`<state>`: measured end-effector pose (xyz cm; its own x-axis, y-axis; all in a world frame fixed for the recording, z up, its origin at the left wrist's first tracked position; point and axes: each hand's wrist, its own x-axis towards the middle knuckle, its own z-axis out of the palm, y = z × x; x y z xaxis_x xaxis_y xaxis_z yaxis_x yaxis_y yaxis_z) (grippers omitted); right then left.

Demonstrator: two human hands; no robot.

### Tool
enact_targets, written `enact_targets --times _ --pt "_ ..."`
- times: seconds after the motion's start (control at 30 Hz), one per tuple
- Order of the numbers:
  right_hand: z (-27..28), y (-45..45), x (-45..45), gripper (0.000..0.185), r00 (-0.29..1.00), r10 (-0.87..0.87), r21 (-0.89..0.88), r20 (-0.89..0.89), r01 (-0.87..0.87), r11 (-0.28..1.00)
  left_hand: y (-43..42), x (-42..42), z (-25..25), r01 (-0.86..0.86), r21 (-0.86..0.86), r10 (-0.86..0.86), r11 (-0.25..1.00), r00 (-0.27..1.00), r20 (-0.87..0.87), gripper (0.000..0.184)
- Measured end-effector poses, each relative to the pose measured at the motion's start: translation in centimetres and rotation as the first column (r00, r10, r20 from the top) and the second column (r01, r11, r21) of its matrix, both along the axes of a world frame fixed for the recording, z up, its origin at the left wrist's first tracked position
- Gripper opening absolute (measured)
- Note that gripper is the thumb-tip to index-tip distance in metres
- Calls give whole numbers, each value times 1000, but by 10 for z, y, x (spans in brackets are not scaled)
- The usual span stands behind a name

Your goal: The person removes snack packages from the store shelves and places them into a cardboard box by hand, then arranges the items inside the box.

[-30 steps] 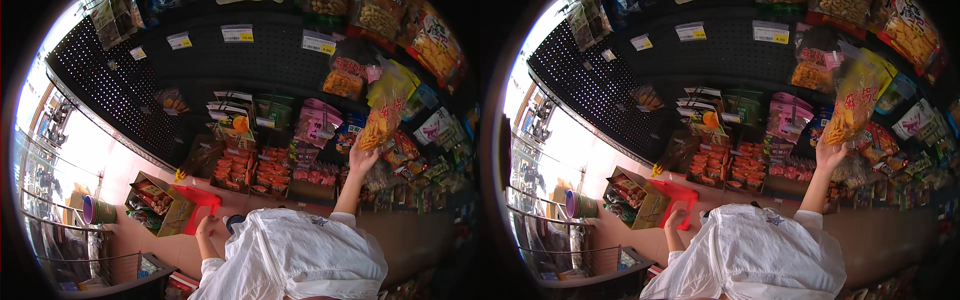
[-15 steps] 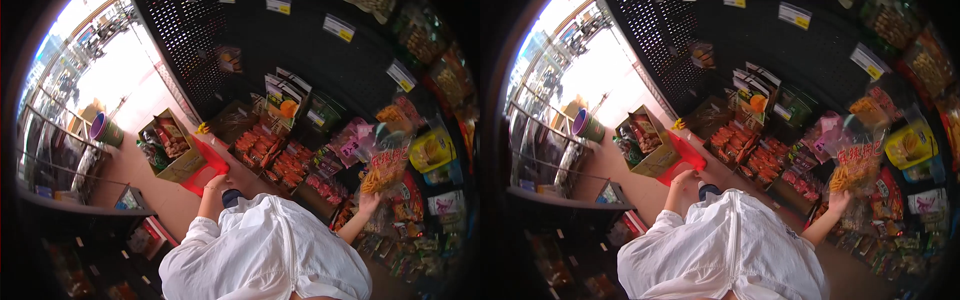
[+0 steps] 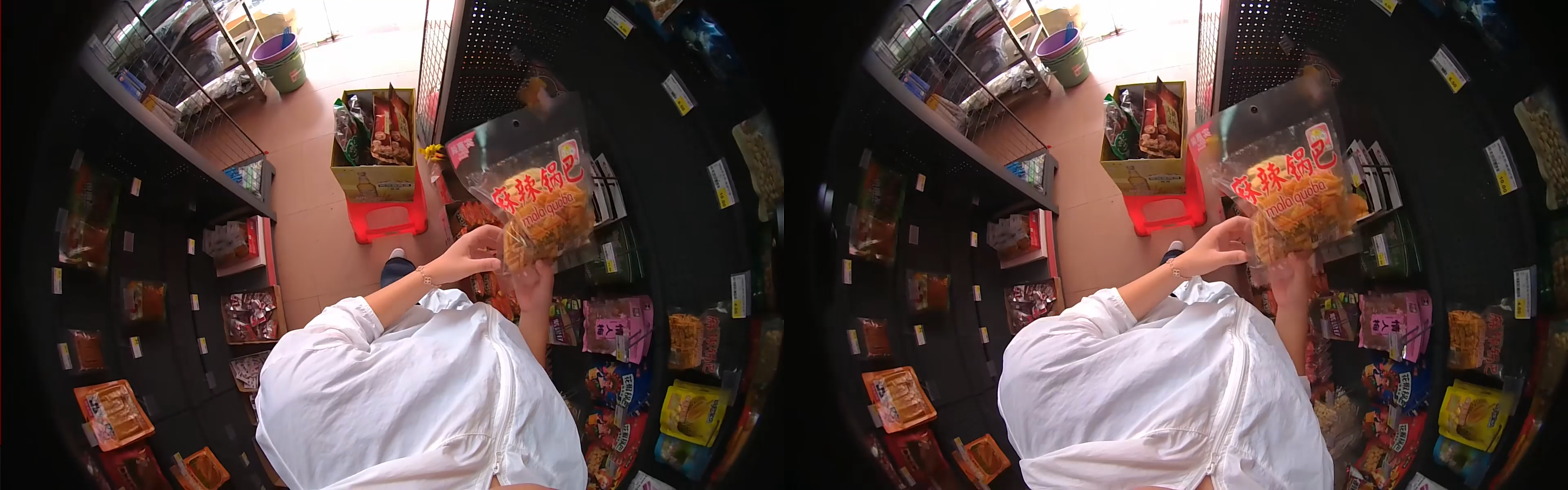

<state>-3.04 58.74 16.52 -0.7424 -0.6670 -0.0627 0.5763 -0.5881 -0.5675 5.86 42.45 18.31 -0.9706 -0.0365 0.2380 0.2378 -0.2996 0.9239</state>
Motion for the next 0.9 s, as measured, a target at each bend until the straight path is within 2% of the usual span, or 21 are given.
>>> enact_targets --times 0.03,0.07,0.17,0.2,0.23,0.27,0.3,0.33,0.37,0.4,0.43,0.47,0.5,0.53,0.57,0.6,0.67,0.7,0.77,0.83,0.9 --pt "-2 -13 1 44 1000 12 53 6 -13 999 -2 3 1 -79 113 79 990 997 2 49" --pt "-3 -24 2 42 1000 18 107 12 -20 994 -6 7 3 -139 152 133 979 990 50 42" --pt "11 -50 15 36 998 63 72 -29 -60 996 -20 15 2 -221 68 214 973 972 94 46" --pt "25 -56 20 41 995 100 55 -28 -98 994 -20 16 3 -219 64 213 974 972 97 46" --pt "27 -61 24 41 995 100 52 -25 -98 994 -19 18 5 -265 119 254 957 962 103 48" --pt "28 -66 28 42 989 91 74 -117 -83 994 -19 19 7 -311 173 295 935 949 111 50" --pt "29 -68 30 43 974 84 93 -209 -66 993 -20 19 2 -312 169 296 935 948 113 50" --pt "32 -69 31 43 975 85 88 -207 -68 994 -22 19 -6 -286 284 252 915 956 149 51" --pt "35 -69 32 43 932 67 201 -357 7 980 -23 18 -10 -261 394 205 881 962 179 53" --pt "36 -69 34 42 865 66 298 -498 98 950 -24 17 -9 -264 388 208 883 961 181 53" --pt "33 -64 30 42 866 68 290 -496 91 953 -24 16 -8 -212 504 157 837 976 150 52" --pt "29 -57 21 40 798 161 367 -581 80 927 -26 15 -6 -160 609 117 777 987 111 51" --pt "24 -56 19 37 713 258 437 -652 76 896 -29 16 -5 -178 597 139 782 984 111 51" --pt "38 -58 27 30 796 200 407 -571 63 911 -32 16 -5 -157 628 69 762 984 163 50" --pt "41 -58 30 29 817 224 430 -531 31 902 -35 17 -5 -140 660 -3 738 978 211 49" --pt "41 -56 30 29 837 249 453 -487 -1 891 -38 18 -9 -160 647 27 746 977 210 49" --pt "30 -50 26 32 834 288 494 -471 -21 869 -40 16 -18 -129 778 -232 615 913 335 48" --pt "28 -51 24 34 837 312 548 -449 -19 837 -39 14 -19 -143 771 -213 621 916 341 48" --pt "27 -54 24 37 842 341 596 -417 -30 802 -35 13 -20 -280 860 -326 428 839 435 47" --pt "27 -56 26 39 845 362 646 -393 -26 763 -36 17 -34 -301 858 -317 416 837 447 47" --pt "19 -55 28 38 811 417 675 -410 -38 737 -38 19 -45 -274 961 -542 22 805 242 46"
